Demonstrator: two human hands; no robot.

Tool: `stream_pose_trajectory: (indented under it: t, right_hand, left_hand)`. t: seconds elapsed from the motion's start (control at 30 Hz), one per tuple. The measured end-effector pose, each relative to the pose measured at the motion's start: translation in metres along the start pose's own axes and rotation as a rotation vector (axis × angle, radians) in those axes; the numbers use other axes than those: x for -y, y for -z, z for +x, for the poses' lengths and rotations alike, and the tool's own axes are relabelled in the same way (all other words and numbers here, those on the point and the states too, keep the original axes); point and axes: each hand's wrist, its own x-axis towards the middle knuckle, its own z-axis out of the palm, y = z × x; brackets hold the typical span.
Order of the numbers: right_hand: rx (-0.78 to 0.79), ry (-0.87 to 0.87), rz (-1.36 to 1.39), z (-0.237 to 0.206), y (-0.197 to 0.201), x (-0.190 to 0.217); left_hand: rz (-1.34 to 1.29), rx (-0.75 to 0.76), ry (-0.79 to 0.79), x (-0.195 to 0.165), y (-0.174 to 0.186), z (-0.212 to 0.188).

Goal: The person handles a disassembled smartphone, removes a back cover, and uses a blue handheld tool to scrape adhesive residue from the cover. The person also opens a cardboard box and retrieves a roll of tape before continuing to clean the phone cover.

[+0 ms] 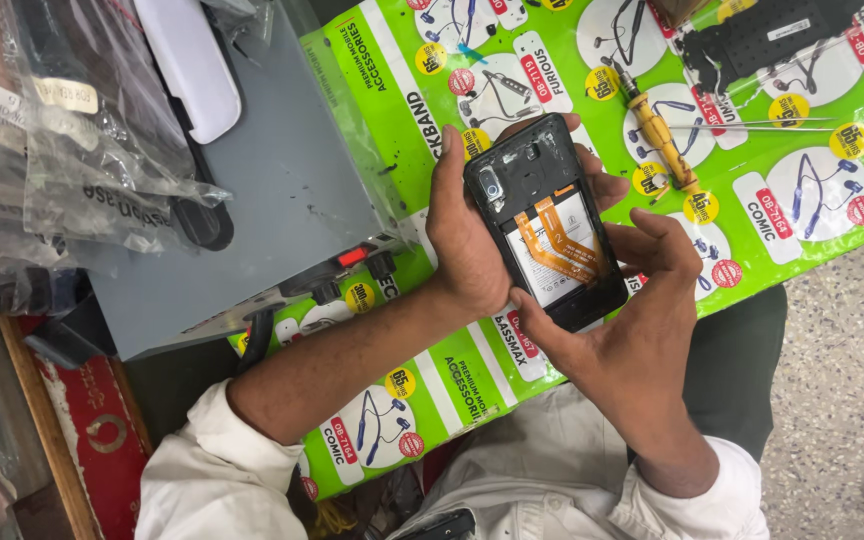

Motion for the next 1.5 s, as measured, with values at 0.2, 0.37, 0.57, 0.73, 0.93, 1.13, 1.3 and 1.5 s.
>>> stream_pose_trajectory:
  t: [0.2,0.37,0.57,0.73,0.93,1.13,1.3,1.5]
  right_hand:
    - [0.022,0.012,-0.036,-0.001,0.0,-0.008]
    - [0.095,-0.014,0.063,0.009,0.005,-0.009]
    - [0.299,-0.102,0.277,0.026,0.05,-0.021]
    - [0.34,-0.05,0.179,0.017,0.036,-0.014]
    - [0.353,-0.055,0.019,0.022,0.028,-0.028]
    - [0.521,0.008,0.311,0.043,0.075,-0.072]
    - [0.717,0.234,0.148,0.06,0.101,-0.093]
    - [0.848,0.131,0.142,0.054,0.052,-0.068]
  left_hand:
    - [0.118,-0.043,-0.026,-0.001,-0.001,-0.001]
    - [0.054,0.01,-0.033,-0.006,0.004,0.002]
    - [0.06,0.026,-0.067,-0.008,0.01,0.003]
    - [0.097,0.069,-0.177,-0.004,0.014,0.001]
    - [0.281,0.064,-0.21,-0.021,0.013,-0.001]
    - [0.829,0.095,-0.413,-0.033,-0.002,0.0]
    - [1.282,0.293,-0.742,-0.044,-0.018,-0.009]
    - [1.499,0.394,-1.037,-0.049,-0.025,-0.001]
